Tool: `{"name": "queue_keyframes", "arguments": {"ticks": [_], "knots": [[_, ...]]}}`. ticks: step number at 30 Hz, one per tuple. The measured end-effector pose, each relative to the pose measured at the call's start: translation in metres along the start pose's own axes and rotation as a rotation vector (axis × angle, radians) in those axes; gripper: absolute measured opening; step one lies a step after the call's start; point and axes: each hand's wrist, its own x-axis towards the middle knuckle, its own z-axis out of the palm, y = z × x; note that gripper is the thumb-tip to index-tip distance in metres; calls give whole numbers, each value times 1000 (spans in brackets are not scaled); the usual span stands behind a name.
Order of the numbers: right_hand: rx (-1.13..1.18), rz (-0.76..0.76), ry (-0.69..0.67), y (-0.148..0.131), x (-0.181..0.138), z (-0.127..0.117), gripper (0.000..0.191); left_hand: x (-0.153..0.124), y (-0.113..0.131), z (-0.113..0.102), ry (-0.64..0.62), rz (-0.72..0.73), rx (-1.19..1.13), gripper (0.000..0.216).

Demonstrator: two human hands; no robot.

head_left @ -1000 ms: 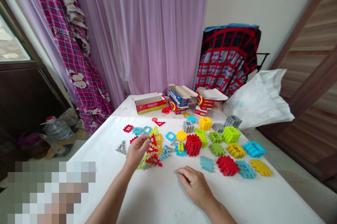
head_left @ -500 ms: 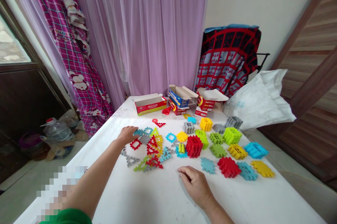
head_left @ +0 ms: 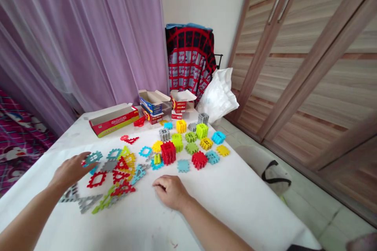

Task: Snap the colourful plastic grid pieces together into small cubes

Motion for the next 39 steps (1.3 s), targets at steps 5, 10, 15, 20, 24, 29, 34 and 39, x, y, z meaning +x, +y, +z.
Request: {"name": "queue_keyframes", "arguments": {"ticks": [5,10,15,20,24,29,34,39], "knots": [[47,-2,3,0,-3,-3,27,-62,49,-3,207,107,-335,58],[143,15,103,2,-4,-4,28,-128,121,16,131,304,-418,40],[142,-25,178,7,-6,0,27,-143,144,28,168,390,-423,40],[39,-28,71,2,-3,0,38,-145,129,29,208,338,-484,39],[-114,-67,-93,-13,9,-7,47,-141,100,26,272,196,-530,26],[-337,57,-196,-38,25,-11,54,-133,76,26,322,-3,-554,31],[-459,291,-165,-58,30,2,64,-132,80,30,326,35,-610,28],[-509,315,-177,-64,32,12,52,-133,83,34,300,34,-647,30]]}}
